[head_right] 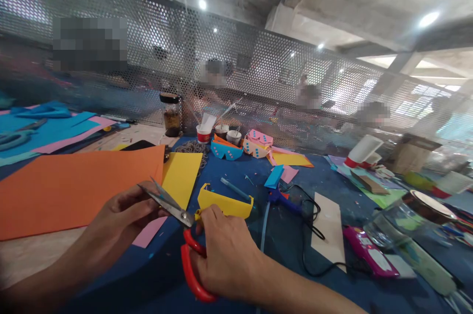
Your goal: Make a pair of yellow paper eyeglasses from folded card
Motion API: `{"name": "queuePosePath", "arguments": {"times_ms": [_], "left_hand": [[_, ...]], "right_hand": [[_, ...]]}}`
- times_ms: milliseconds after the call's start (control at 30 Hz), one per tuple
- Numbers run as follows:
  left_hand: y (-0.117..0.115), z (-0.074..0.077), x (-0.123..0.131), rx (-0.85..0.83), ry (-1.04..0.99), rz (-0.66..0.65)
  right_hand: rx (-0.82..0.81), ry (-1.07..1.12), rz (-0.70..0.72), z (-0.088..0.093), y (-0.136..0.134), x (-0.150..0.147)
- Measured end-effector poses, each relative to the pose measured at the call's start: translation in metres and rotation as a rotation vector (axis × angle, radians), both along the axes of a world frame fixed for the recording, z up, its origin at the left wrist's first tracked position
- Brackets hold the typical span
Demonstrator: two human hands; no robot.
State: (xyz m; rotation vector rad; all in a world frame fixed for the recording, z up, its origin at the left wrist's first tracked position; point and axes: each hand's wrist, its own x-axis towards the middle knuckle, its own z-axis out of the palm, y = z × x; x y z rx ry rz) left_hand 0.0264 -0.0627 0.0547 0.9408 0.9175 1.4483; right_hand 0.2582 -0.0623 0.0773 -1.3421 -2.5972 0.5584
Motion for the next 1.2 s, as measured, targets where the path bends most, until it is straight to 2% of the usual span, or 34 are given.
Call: {"name": "queuePosePath", "arguments": {"times_ms": [167, 1200], "left_hand": [[-0.0004, 0.0036, 0.002, 0.01, 0.003, 0.008], [0.0003, -0.0014, -0.0013, 0.001, 0.04, -0.024]], "right_hand": [[0.0, 0.022, 0.009, -0.0023, -0.0004, 0.0006], [0.006, -0.057, -0.06, -0.0021, -0.003, -0.001]]}}
